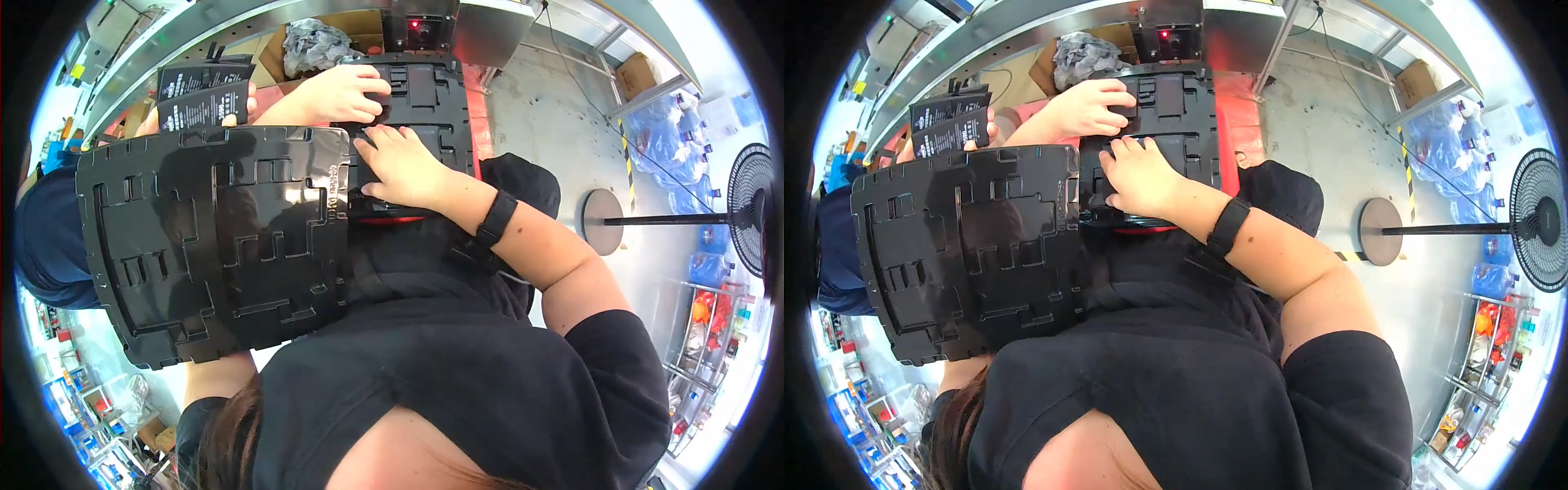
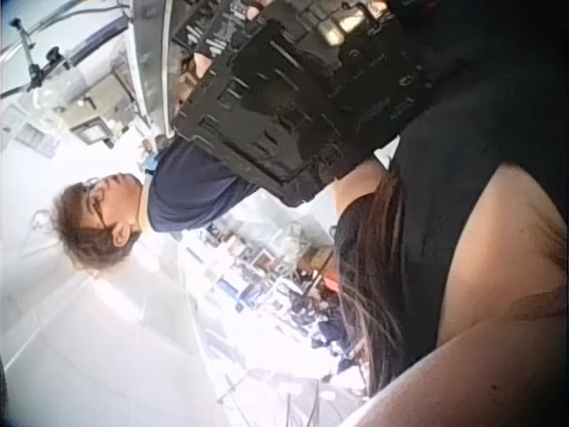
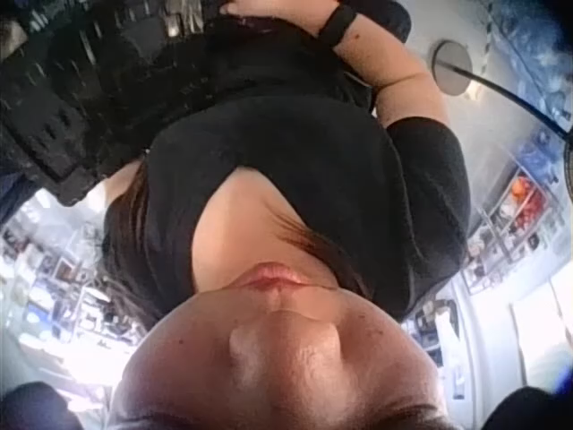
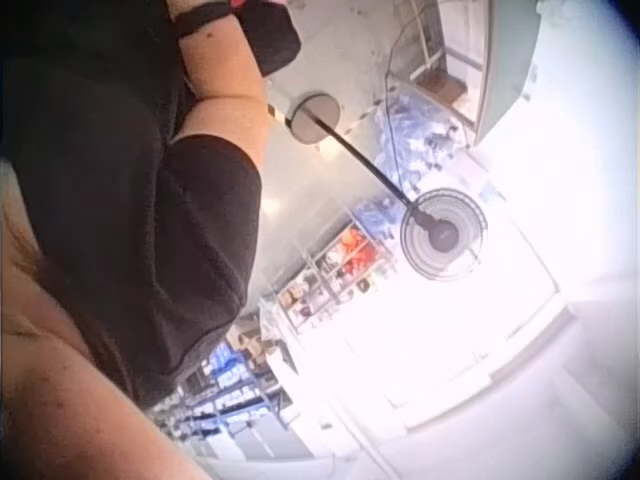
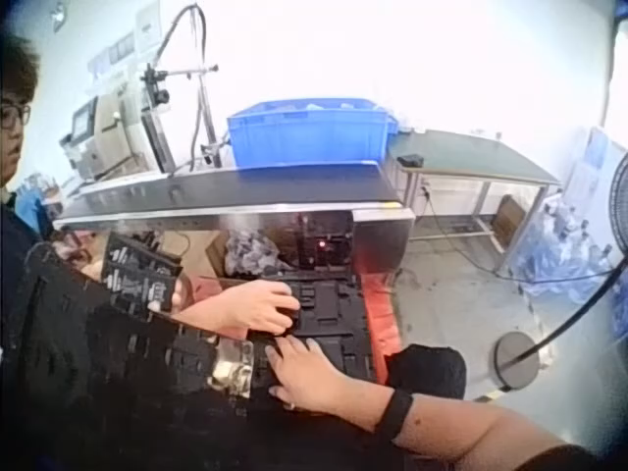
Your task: Assembling black plastic enclosures or parts on a workbench.
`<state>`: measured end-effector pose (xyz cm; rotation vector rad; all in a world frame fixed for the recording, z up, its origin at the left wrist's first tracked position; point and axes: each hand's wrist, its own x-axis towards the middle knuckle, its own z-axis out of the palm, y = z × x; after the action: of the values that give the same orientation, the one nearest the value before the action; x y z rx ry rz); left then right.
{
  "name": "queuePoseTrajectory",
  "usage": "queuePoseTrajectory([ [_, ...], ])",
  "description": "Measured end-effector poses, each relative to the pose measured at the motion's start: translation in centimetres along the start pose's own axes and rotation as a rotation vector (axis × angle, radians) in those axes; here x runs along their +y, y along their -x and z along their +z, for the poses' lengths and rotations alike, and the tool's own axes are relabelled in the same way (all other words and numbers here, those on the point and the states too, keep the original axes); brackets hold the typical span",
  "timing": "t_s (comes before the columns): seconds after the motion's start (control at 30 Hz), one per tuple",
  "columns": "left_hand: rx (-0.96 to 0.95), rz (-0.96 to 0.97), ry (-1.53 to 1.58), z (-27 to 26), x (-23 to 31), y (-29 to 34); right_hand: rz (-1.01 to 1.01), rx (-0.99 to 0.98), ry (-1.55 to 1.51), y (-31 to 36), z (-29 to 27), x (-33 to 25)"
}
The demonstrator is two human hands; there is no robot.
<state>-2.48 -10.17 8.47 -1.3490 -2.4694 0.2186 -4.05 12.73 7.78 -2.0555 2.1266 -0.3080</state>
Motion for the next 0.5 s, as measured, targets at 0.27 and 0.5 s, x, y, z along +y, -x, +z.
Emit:
queuePoseTrajectory([
  [0.27, -0.171, 0.005, -0.125, 0.1, 0.6, 0.5, -0.061, 0.027, 0.271, 0.5, 1.5, 0.8],
  [0.5, 0.017, -0.33, 0.259, -0.8, 1.1, 3.5, -0.082, 0.369, 0.055, 2.5, 1.4, 4.1],
])
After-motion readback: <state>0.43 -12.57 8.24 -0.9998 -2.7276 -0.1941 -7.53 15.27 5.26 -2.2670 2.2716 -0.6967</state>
